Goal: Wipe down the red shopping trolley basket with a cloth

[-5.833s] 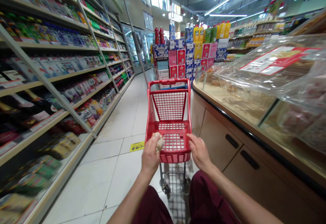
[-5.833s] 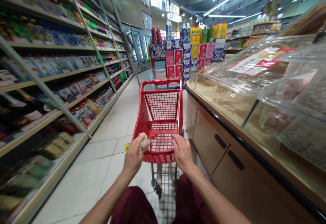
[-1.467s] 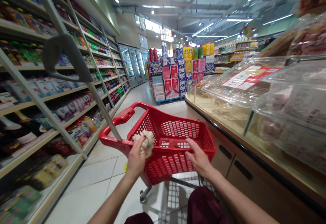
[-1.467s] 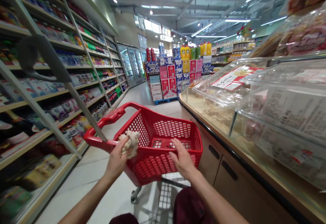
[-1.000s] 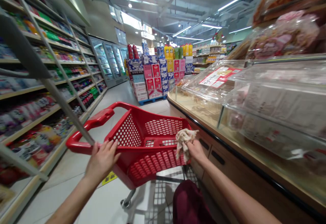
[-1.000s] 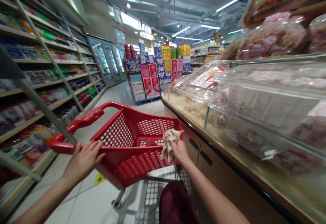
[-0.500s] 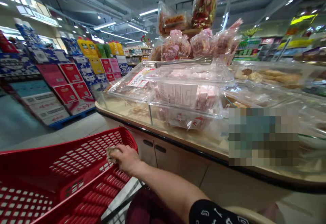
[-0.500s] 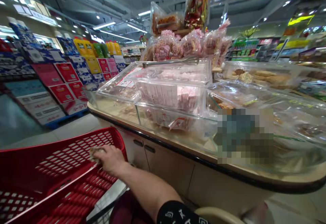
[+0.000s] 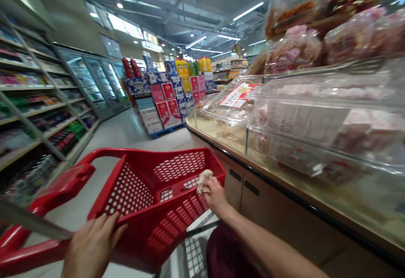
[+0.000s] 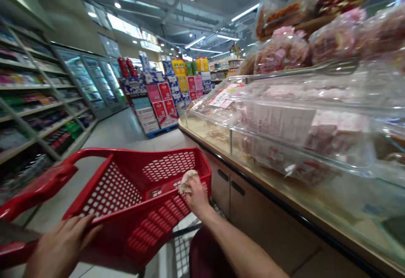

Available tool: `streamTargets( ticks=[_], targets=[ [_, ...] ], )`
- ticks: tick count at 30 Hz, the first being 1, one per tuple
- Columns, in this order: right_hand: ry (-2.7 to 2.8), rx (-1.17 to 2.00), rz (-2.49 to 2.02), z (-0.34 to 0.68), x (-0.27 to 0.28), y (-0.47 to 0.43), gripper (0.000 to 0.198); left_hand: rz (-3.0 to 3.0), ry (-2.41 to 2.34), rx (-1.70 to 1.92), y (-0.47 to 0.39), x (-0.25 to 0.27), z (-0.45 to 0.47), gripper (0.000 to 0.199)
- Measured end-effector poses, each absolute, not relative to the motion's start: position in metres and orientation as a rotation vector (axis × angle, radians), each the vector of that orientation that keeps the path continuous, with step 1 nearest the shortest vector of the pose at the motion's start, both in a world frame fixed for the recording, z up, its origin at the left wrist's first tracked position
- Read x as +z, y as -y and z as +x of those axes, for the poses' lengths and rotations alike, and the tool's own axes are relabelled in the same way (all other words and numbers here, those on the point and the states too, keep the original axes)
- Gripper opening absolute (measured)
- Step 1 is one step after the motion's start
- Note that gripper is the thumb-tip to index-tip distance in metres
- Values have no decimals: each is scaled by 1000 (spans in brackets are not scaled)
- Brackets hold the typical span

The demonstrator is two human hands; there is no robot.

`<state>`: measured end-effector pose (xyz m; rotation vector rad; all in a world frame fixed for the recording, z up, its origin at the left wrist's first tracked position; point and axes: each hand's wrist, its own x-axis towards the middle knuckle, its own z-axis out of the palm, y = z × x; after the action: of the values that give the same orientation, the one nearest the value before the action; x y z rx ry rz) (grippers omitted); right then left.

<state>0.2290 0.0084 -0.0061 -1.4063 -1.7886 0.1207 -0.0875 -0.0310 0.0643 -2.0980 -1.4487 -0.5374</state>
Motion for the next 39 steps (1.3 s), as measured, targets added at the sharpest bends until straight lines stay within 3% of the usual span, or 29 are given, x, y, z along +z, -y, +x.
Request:
streamTargets(
  ticks=[4, 9, 11, 16, 18, 24, 30, 34, 39],
  targets=[
    [1840, 231, -1249, 181, 0, 2, 37, -1958, 1382, -360, 35, 70, -77, 27],
    [1722, 112, -1492, 258, -6, -25, 32, -1904, 1353, -376, 44, 68, -66, 24],
    [1589, 46, -1511, 275, -16, -37, 38, -1893, 1380, -384, 48, 67, -61, 23],
    [1838, 143, -1147, 206, -31, -36, 52, -1907, 1448, -404, 50, 69, -46, 23],
    [1943, 170, -1017, 195, -25, -37, 51, -1914, 1459, -407, 51, 69, -42, 23],
    [1796, 180, -1268, 254, -1, -63, 44, -1897, 1478, -404, 54, 68, -43, 23],
    [2020, 196, -985, 190, -11, -39, 49, -1905, 1480, -405, 55, 70, -46, 23],
    [1899, 162, -1269, 239, -12, -54, 41, -1913, 1448, -426, 58, 69, -48, 23],
    [1798, 150, -1372, 259, -16, -63, 46, -1888, 1532, -497, 59, 68, -44, 22]
  ],
)
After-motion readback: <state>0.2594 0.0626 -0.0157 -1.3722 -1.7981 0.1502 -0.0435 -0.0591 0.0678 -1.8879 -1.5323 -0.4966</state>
